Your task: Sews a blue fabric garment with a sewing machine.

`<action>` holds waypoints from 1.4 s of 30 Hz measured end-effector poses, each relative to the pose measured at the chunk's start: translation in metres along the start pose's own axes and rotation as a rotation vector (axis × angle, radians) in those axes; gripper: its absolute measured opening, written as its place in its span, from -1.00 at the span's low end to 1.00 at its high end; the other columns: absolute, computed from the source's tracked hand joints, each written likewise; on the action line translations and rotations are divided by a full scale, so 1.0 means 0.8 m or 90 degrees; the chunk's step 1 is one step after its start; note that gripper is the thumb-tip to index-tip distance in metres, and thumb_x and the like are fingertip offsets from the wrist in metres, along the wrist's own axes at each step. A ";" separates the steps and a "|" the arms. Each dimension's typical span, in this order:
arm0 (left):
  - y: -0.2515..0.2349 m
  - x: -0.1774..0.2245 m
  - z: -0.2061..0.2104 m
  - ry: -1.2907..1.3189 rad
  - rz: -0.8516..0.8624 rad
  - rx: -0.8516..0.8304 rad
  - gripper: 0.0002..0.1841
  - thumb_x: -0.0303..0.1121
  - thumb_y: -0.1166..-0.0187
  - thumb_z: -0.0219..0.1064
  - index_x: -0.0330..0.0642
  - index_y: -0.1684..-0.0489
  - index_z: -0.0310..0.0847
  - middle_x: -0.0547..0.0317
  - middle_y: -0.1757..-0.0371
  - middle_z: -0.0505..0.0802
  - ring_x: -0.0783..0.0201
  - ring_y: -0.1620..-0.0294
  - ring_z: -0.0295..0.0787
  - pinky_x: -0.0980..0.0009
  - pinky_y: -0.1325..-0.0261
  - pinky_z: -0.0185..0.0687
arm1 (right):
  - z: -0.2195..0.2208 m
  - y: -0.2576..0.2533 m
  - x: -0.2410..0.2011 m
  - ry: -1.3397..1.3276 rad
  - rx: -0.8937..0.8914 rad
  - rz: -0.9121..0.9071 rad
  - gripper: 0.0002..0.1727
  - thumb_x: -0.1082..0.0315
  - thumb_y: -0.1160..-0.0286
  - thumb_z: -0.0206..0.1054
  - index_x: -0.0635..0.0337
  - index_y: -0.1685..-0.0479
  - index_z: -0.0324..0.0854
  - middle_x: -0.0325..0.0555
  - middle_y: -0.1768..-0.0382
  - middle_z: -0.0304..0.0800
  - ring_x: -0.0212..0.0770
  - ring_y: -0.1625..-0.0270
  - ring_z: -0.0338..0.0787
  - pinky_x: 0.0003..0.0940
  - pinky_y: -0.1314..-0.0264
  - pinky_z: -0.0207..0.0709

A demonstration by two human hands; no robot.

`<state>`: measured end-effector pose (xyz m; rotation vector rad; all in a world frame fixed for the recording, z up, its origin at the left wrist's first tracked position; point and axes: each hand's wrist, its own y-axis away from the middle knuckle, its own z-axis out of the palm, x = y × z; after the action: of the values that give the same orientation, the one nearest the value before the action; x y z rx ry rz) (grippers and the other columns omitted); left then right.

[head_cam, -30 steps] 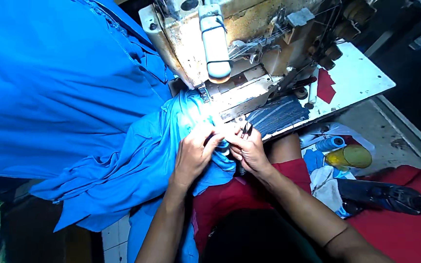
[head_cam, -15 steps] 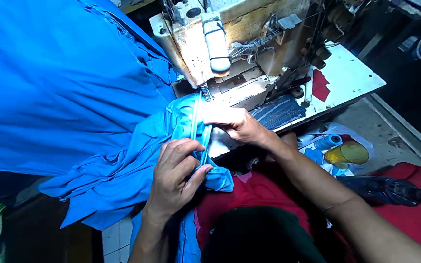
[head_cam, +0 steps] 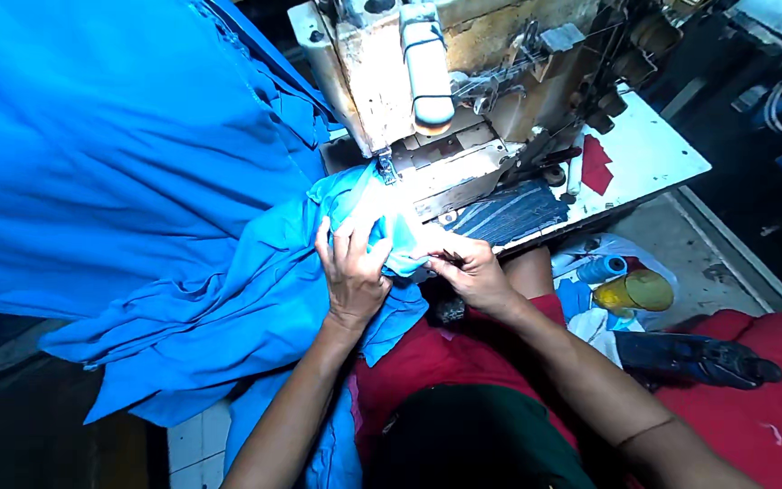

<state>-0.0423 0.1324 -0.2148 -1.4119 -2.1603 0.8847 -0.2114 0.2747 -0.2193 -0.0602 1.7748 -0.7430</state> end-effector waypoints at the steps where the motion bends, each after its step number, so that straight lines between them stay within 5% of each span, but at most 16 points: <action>1: -0.004 -0.001 -0.007 -0.009 -0.002 -0.016 -0.86 -0.34 -0.41 0.34 0.00 0.28 0.86 0.08 -0.46 0.73 -0.11 -0.60 0.46 -0.32 -0.78 -0.18 | 0.001 -0.001 -0.001 -0.014 0.007 0.011 -0.91 0.51 -0.50 0.44 0.29 0.16 0.84 -0.13 0.25 0.89 -0.36 0.21 0.84 -0.37 0.05 0.77; 11: -0.064 -0.019 -0.039 -0.028 0.011 -0.099 -0.78 -0.47 -0.33 0.36 -0.16 0.11 0.84 -0.02 -0.42 0.73 -0.12 -0.52 0.55 -0.32 -0.71 0.04 | 0.013 -0.049 0.005 0.015 0.056 0.031 -0.95 0.45 -0.55 0.41 0.24 0.15 0.70 -0.18 0.46 0.70 -0.38 0.54 0.60 -0.47 0.54 0.53; 17: -0.085 -0.033 -0.044 0.088 0.095 -0.129 -0.75 -0.45 -0.37 0.39 -0.23 0.02 0.81 -0.10 -0.44 0.67 -0.16 -0.49 0.51 -0.06 -0.54 0.39 | 0.015 -0.057 0.005 0.064 0.076 0.052 -0.83 0.43 -0.59 0.39 0.22 -0.07 0.70 -0.11 0.28 0.77 -0.33 0.40 0.69 -0.43 0.40 0.63; 19: -0.087 -0.038 -0.052 0.133 0.131 -0.189 -0.74 -0.25 -0.34 0.44 -0.18 0.11 0.82 -0.11 -0.46 0.66 -0.17 -0.54 0.46 -0.10 -0.62 0.30 | 0.017 -0.061 0.009 0.082 0.086 0.038 -0.82 0.45 -0.58 0.39 0.23 -0.09 0.71 -0.10 0.22 0.80 -0.33 0.32 0.73 -0.42 0.29 0.67; 22: -0.083 -0.065 -0.078 0.086 0.118 -0.309 -0.39 0.36 -0.43 0.33 0.00 0.03 0.86 -0.03 -0.54 0.62 -0.16 -0.62 0.40 -0.25 -0.62 0.21 | 0.019 -0.071 0.017 0.088 0.097 0.001 -0.82 0.51 -0.56 0.37 0.25 -0.07 0.75 -0.08 0.16 0.85 -0.34 0.20 0.80 -0.42 0.12 0.72; 24: -0.078 -0.098 -0.100 0.031 0.069 -0.336 -0.38 0.38 -0.44 0.31 -0.05 0.22 0.85 -0.11 -0.55 0.59 -0.30 -0.60 0.38 -0.41 -0.49 0.26 | 0.019 -0.070 0.021 0.091 0.096 -0.012 -0.82 0.52 -0.57 0.37 0.27 -0.06 0.75 -0.07 0.16 0.85 -0.33 0.19 0.81 -0.41 0.08 0.73; 27: -0.072 -0.125 -0.138 0.106 -0.010 -0.272 -0.54 0.15 -0.43 0.45 -0.12 0.41 0.77 -0.10 -0.61 0.50 -0.25 -0.64 0.27 -0.28 -0.56 0.24 | 0.016 -0.075 0.021 0.126 0.076 -0.046 -0.83 0.51 -0.59 0.36 0.28 -0.05 0.77 -0.05 0.15 0.87 -0.33 0.15 0.83 -0.41 0.01 0.74; 29: -0.070 -0.103 -0.158 0.295 -0.010 -0.190 -0.66 -0.01 -0.40 0.53 -0.09 0.48 0.66 0.04 -0.58 0.53 -0.02 -0.65 0.38 -0.01 -0.62 0.43 | 0.009 -0.079 0.012 0.154 0.023 -0.071 -0.82 0.50 -0.59 0.34 0.29 -0.03 0.79 -0.04 0.13 0.87 -0.30 0.10 0.83 -0.35 -0.07 0.73; 32: -0.056 -0.049 -0.162 0.480 0.038 -0.115 -0.77 -0.24 -0.44 0.57 -0.10 0.44 0.64 0.10 -0.41 0.75 0.00 -0.54 0.61 -0.05 -0.61 0.55 | -0.009 -0.074 -0.013 0.175 -0.132 -0.108 -0.82 0.45 -0.59 0.34 0.20 -0.01 0.83 -0.12 0.09 0.88 -0.30 0.01 0.82 -0.26 -0.19 0.69; 34: -0.040 -0.021 -0.145 0.531 0.042 -0.077 -0.85 -0.35 -0.48 0.54 -0.13 0.38 0.66 0.13 -0.13 0.85 0.12 -0.25 0.80 0.11 -0.33 0.78 | -0.015 -0.061 -0.029 0.141 -0.202 -0.150 -0.81 0.45 -0.58 0.34 0.18 -0.01 0.84 -0.16 0.05 0.86 -0.33 -0.07 0.81 -0.30 -0.23 0.70; 36: -0.024 0.001 -0.119 0.535 0.000 -0.021 -0.85 -0.38 -0.49 0.52 -0.14 0.37 0.63 0.20 0.16 0.83 0.30 0.07 0.82 0.34 0.01 0.82 | -0.017 -0.042 -0.036 0.120 -0.218 -0.150 -0.81 0.48 -0.58 0.34 0.20 -0.02 0.83 -0.16 0.05 0.86 -0.32 -0.07 0.80 -0.29 -0.23 0.70; 39: -0.006 0.027 -0.076 0.421 -0.083 0.050 -0.63 -0.10 -0.35 0.66 -0.10 0.19 0.62 0.27 0.26 0.74 0.41 0.21 0.72 0.44 0.13 0.72 | -0.017 -0.013 -0.030 0.123 -0.179 -0.125 -0.80 0.49 -0.56 0.35 0.21 -0.03 0.83 -0.15 0.11 0.90 -0.35 0.02 0.85 -0.31 -0.11 0.77; 42: 0.004 0.040 -0.036 0.211 -0.079 0.027 -0.15 0.34 -0.11 0.63 -0.09 -0.32 0.66 0.07 -0.12 0.72 0.15 -0.15 0.63 0.17 -0.23 0.53 | -0.015 0.004 -0.030 0.113 -0.138 -0.106 -0.82 0.48 -0.58 0.34 0.23 -0.01 0.82 -0.12 0.05 0.89 -0.32 -0.04 0.85 -0.29 -0.17 0.78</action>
<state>-0.0345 0.1704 -0.1970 -1.2844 -1.9424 0.6003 -0.2126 0.2922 -0.1985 -0.2989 2.0338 -0.6883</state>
